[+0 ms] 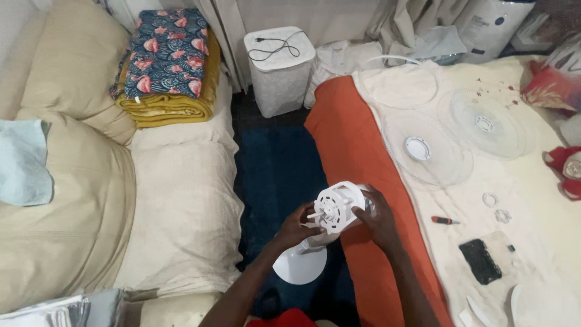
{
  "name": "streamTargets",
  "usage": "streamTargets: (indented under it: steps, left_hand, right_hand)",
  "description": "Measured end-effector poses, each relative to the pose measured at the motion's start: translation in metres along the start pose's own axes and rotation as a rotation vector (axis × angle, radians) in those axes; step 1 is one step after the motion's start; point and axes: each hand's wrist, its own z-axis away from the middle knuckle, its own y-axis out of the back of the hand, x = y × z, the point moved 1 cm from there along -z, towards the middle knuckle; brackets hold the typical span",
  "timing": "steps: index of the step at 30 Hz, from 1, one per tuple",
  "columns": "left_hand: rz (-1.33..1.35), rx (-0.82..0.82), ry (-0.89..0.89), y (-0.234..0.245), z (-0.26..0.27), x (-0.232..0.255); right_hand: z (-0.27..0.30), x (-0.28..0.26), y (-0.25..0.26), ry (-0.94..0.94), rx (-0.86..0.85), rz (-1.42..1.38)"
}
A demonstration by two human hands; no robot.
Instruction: The person assembles a white pedestal fan on a bed. They attach the fan head to the stand, secure it with a knob, install the fan blades, and fit the front wire cage, tightening it with a nut.
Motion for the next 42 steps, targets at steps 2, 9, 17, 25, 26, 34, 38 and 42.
streamTargets:
  steps: [2, 9, 17, 25, 26, 34, 38, 42]
  left_hand:
    - [-0.072, -0.029, -0.004, 0.006, -0.001, -0.001]
    - [-0.033, -0.097, -0.015, -0.001, 0.000, 0.016]
    - [0.054, -0.123, -0.068, -0.011, -0.017, 0.002]
    - [-0.132, -0.262, -0.130, -0.004, -0.040, -0.042]
    - [-0.125, -0.273, -0.056, -0.003, -0.043, -0.048]
    - [-0.635, -0.132, -0.094, -0.024, -0.055, -0.089]
    - [-0.495, -0.004, -0.014, -0.030, -0.055, -0.097]
    - [-0.006, 0.039, 0.034, -0.036, -0.050, -0.102]
  right_hand:
    - [0.009, 0.003, -0.006, 0.025, 0.104, 0.016]
    - [0.036, -0.004, -0.029, -0.187, 0.323, -0.324]
    - [0.059, 0.018, -0.051, -0.127, 0.421, -0.213]
    - [0.120, 0.098, -0.113, -0.358, 0.090, -0.273]
    - [0.119, 0.101, -0.121, -0.345, 0.039, -0.234]
    - [0.063, 0.068, -0.138, -0.013, 0.098, -0.595]
    - [0.040, 0.063, -0.130, -0.069, 0.052, -0.237]
    - [0.042, 0.061, -0.107, 0.234, 0.059, -0.300]
